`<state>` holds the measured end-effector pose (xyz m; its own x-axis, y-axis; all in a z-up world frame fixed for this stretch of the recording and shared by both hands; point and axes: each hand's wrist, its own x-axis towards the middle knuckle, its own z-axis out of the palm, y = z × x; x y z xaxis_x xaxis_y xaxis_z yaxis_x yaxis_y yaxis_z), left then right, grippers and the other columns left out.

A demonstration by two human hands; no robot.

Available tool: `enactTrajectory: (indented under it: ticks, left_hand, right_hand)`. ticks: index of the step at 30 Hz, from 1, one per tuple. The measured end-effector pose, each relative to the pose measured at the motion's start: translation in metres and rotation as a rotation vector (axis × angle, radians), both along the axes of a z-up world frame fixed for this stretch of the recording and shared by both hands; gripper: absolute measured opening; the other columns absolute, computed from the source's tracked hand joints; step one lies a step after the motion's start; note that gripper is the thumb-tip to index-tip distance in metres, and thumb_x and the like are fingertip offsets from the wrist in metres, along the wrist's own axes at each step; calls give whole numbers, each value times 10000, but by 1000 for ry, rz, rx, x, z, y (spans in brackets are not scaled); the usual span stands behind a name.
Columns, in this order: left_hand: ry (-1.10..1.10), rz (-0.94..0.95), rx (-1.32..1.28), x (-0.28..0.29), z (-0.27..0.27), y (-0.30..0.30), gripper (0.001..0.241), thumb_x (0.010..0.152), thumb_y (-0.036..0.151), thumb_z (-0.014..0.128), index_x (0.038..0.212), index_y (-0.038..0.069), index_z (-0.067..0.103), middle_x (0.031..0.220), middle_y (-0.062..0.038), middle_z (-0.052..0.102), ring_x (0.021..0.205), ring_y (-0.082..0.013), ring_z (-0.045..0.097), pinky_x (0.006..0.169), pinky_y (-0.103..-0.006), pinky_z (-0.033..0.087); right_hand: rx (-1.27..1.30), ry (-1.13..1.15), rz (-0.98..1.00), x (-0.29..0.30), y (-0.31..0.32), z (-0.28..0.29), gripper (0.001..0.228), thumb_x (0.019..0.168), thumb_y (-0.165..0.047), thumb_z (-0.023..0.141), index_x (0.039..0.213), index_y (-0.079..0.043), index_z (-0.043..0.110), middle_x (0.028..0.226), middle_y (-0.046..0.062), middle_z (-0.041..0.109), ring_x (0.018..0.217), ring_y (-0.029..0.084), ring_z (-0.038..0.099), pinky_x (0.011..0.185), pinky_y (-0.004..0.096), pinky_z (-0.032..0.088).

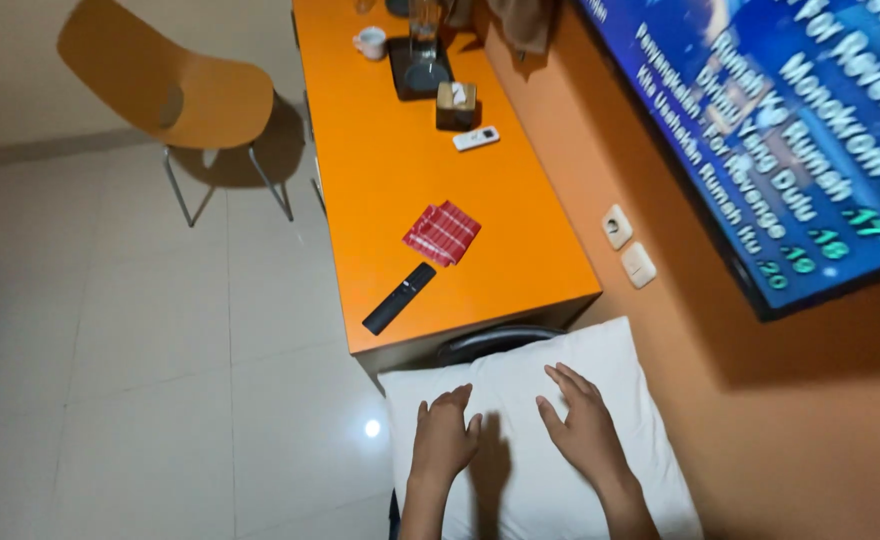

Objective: The person picks up a white pillow from a chair, walks to the bed, and places it against the headboard. They then smooth the white bedsheet with their hands, moving from the foot of the bed towards the headboard.

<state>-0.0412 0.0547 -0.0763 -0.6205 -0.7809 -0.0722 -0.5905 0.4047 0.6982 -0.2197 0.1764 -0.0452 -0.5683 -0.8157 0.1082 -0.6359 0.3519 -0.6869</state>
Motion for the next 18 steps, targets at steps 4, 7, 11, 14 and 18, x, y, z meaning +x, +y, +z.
enactTrajectory:
  ticks: [4, 7, 11, 14, 18]
  left_hand:
    - [-53, 10, 72, -6, -31, -23, 506, 937, 180, 682, 1417, 71, 569, 1370, -145, 643, 1315, -296, 569, 1206, -574, 292]
    - [-38, 0, 73, -10, -55, -44, 492, 933, 153, 674, 1407, 61, 580, 1410, -144, 618, 1338, -300, 552, 1194, -570, 285]
    - [-104, -39, 181, -14, -65, -74, 545, 909, 126, 683, 1436, 72, 556, 1413, -152, 608, 1326, -304, 558, 1209, -543, 278]
    - [-84, -39, 233, -19, -85, -93, 559, 895, 103, 691, 1436, 57, 554, 1414, -167, 612, 1313, -303, 576, 1215, -522, 285]
    - [-92, -37, 240, -30, -118, -117, 582, 869, 56, 687, 1433, 49, 546, 1414, -170, 613, 1294, -302, 589, 1192, -491, 317]
  right_hand:
    - [77, -91, -62, -11, -16, -29, 530, 905, -276, 682, 1406, -126, 588, 1512, 118, 527, 1317, 279, 578, 1083, 390, 491]
    - [72, 43, -41, -22, -26, -59, 499, 892, -253, 714, 1356, -92, 626, 1450, 138, 596, 1359, 320, 526, 1108, 418, 446]
    - [30, 143, -2, -29, -45, -95, 479, 909, -234, 708, 1348, -58, 631, 1417, 179, 608, 1345, 353, 538, 1116, 437, 435]
    - [93, 143, -20, -33, -60, -113, 474, 918, -221, 715, 1351, -47, 628, 1419, 195, 607, 1331, 373, 534, 1109, 451, 425]
    - [75, -47, -83, -34, -84, -118, 507, 887, -222, 699, 1358, -58, 608, 1415, 192, 590, 1256, 340, 585, 980, 388, 529]
